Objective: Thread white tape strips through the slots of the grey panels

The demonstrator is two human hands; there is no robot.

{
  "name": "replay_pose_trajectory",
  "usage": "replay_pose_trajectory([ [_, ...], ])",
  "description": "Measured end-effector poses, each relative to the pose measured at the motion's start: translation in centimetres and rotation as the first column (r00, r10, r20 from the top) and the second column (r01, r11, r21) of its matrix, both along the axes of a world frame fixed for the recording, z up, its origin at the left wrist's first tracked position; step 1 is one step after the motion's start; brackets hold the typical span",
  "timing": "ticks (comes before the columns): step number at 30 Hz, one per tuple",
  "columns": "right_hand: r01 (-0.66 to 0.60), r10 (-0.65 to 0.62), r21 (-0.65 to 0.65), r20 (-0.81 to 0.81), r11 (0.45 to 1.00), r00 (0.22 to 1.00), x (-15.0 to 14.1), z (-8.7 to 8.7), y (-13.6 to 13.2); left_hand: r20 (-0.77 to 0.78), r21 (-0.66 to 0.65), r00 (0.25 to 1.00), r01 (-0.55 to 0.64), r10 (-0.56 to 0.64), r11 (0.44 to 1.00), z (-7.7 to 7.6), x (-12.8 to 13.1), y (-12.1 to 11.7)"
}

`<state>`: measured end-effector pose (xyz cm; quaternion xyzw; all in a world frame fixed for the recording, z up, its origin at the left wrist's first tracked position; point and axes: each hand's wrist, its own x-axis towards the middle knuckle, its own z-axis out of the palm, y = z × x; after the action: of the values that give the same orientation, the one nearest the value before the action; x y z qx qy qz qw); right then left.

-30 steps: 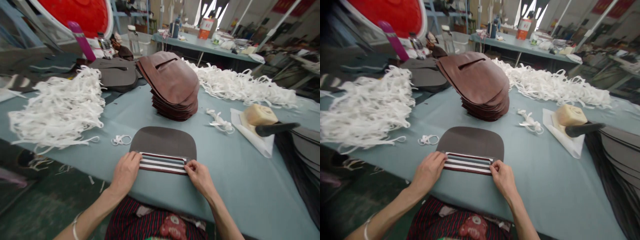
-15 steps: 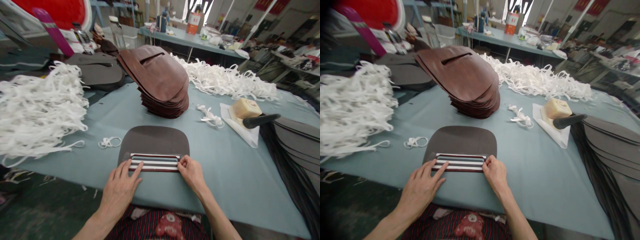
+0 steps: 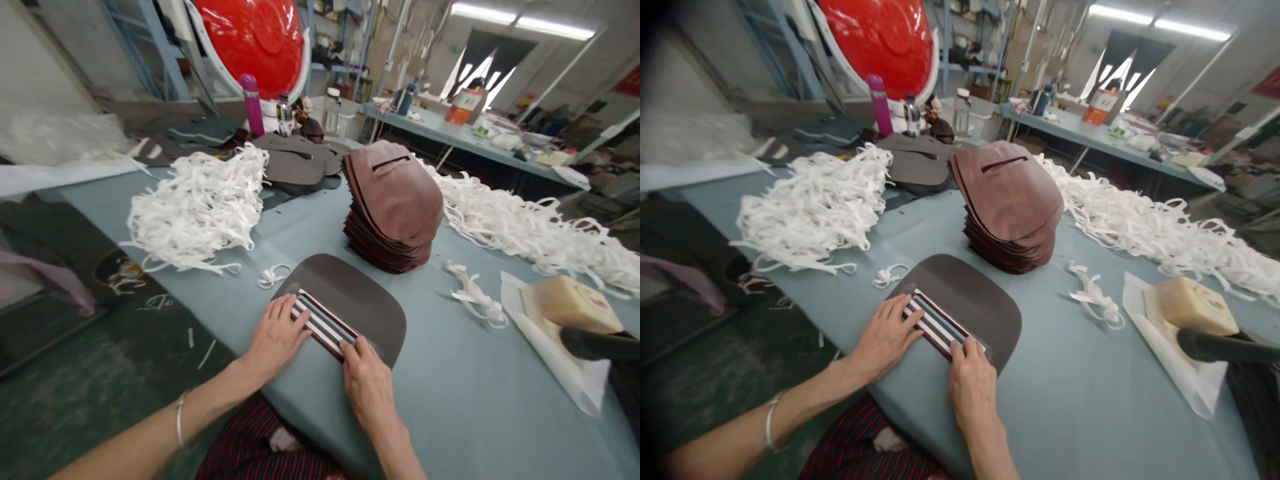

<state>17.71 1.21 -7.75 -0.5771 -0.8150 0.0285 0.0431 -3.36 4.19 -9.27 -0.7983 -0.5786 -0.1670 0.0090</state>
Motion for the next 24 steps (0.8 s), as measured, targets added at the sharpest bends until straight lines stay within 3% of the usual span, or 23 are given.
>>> replay_pose_trajectory([
  [3, 0.051, -0.052, -0.045, -0.019, 0.998, 0.998, 0.3, 0.3, 0.9, 0.102, -0.01, 0.994, -0.03, 0.03, 1.0, -0.7, -0.4, 0.4],
  [8, 0.118, -0.115, -0.047, 0.058, 0.992, 0.992, 0.1, 0.0, 2.3, 0.302, -0.021, 0.953, 0.032, -0.025, 0.999, -1.4, -2.3, 1.1],
  [14, 0.018, -0.024, 0.032, 0.172, 0.999, 0.985, -0.2, -0.1, 3.3, 0.381, -0.016, 0.924, 0.031, -0.022, 0.999, -1.1, -2.7, 0.8],
  [17, -0.01, 0.001, 0.071, 0.117, 0.997, 0.993, 0.0, 0.2, 3.2, 0.42, -0.007, 0.907, 0.03, -0.024, 1.0, -0.8, -2.8, 0.7],
  [20, 0.025, -0.026, 0.029, 0.004, 0.999, 1.0, -0.3, 0.0, 3.0, 0.448, -0.008, 0.894, 0.032, -0.025, 0.999, -0.5, -2.9, 0.6],
  [24, 0.013, 0.003, 0.105, -0.143, 0.994, 0.99, -2.4, -1.0, 3.8, 0.461, -0.019, 0.887, 0.036, -0.023, 0.999, -0.3, -3.0, 0.5],
])
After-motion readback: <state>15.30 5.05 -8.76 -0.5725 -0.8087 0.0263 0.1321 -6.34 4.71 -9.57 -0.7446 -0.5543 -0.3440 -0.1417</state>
